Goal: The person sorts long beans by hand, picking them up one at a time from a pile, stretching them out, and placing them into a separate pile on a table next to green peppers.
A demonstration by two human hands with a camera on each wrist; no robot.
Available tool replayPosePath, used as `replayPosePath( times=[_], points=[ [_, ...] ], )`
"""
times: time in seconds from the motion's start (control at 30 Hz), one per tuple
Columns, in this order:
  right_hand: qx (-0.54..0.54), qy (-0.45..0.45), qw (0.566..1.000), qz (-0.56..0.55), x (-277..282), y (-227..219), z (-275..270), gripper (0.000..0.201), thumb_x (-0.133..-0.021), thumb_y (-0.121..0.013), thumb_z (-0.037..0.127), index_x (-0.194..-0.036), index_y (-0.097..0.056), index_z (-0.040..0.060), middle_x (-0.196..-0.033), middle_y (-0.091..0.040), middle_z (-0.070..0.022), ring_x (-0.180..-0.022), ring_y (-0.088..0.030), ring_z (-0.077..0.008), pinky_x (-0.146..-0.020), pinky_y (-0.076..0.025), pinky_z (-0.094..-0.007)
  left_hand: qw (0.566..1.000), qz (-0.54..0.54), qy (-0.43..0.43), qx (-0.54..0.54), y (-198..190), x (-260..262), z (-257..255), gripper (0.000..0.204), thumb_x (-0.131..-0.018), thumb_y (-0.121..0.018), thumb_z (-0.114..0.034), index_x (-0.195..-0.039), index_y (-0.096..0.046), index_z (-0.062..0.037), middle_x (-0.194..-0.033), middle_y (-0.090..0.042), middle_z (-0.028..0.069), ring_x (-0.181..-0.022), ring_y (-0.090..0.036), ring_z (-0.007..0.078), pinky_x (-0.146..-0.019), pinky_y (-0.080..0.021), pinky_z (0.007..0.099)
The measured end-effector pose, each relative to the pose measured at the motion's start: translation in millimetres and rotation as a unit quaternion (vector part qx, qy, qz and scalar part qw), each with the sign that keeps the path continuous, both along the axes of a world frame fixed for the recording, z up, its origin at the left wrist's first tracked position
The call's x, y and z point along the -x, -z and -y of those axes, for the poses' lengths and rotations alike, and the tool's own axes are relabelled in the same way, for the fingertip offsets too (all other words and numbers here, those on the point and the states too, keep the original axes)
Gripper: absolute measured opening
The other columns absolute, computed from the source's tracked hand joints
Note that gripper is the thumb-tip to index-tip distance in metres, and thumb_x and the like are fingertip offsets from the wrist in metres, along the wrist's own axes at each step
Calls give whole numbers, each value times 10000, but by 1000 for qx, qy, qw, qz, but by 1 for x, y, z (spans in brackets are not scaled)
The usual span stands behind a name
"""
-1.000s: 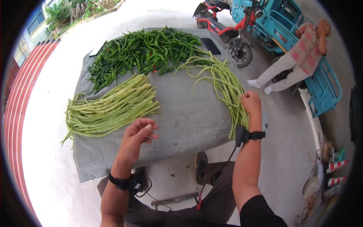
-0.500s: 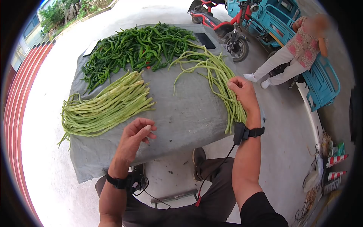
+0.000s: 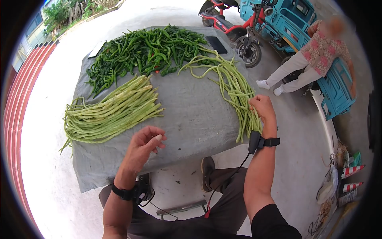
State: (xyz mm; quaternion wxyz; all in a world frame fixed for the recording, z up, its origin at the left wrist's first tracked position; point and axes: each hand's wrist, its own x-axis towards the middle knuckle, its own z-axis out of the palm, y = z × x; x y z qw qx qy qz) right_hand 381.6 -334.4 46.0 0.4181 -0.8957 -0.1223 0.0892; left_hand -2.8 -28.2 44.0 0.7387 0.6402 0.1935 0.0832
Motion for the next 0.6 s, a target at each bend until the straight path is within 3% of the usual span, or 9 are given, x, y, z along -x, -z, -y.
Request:
replayPosePath(
  times=[0.1, 0.2, 0.33, 0.4, 0.5, 0.6],
  points=[
    [-77, 21, 996, 43, -2, 3, -2, 194, -864, -752, 183, -805, -731, 0, -701, -714, -65, -616, -636, -132, -542, -466, -337, 1000, -7, 11, -16, -1, 1, 2, 238, -1090, -681, -243, -1251, -704, -70, -1121, -764, 26, -957, -715, 118, -819, -528, 277],
    [-216, 82, 973, 11, -1, -9, -5, 169, -922, -745, 188, -880, -715, 27, -743, -681, -26, -591, -576, -107, -518, -430, -307, 1000, -17, 11, -22, -2, 1, 3, 242, -1088, -680, -241, -1255, -697, -66, -1121, -763, 29, -961, -714, 122, -817, -527, 280],
    [-500, 137, 852, -79, -1, -24, 2, 160, -1024, -706, 197, -1026, -679, 40, -803, -618, -3, -612, -520, -105, -508, -383, -284, 1000, -15, 5, -21, -1, 1, 3, 240, -1082, -681, -220, -1245, -693, -44, -1110, -768, 44, -950, -719, 122, -790, -523, 274],
    [-594, 154, 782, -112, -6, -28, 7, 182, -1063, -690, 206, -1089, -657, 29, -838, -603, -5, -646, -520, -114, -495, -371, -280, 1000, -18, 6, -23, -1, 0, 4, 243, -1083, -677, -221, -1247, -690, -43, -1111, -768, 45, -950, -720, 123, -792, -523, 276],
    [-649, 169, 739, -60, -1, -36, 11, 153, -1098, -653, 198, -1126, -658, 48, -872, -619, -3, -687, -527, -111, -553, -366, -295, 999, -22, 7, -26, -1, 0, 5, 248, -1084, -676, -225, -1250, -686, -42, -1111, -767, 46, -950, -720, 123, -791, -522, 276],
    [-767, 29, 640, -41, 2, -50, 26, 166, -1133, -611, 219, -1139, -648, 57, -899, -619, 5, -720, -530, -113, -594, -376, -291, 999, -24, 12, -27, 2, -1, 4, 251, -1083, -678, -228, -1252, -685, -43, -1109, -766, 46, -952, -720, 121, -788, -519, 274]
  ],
)
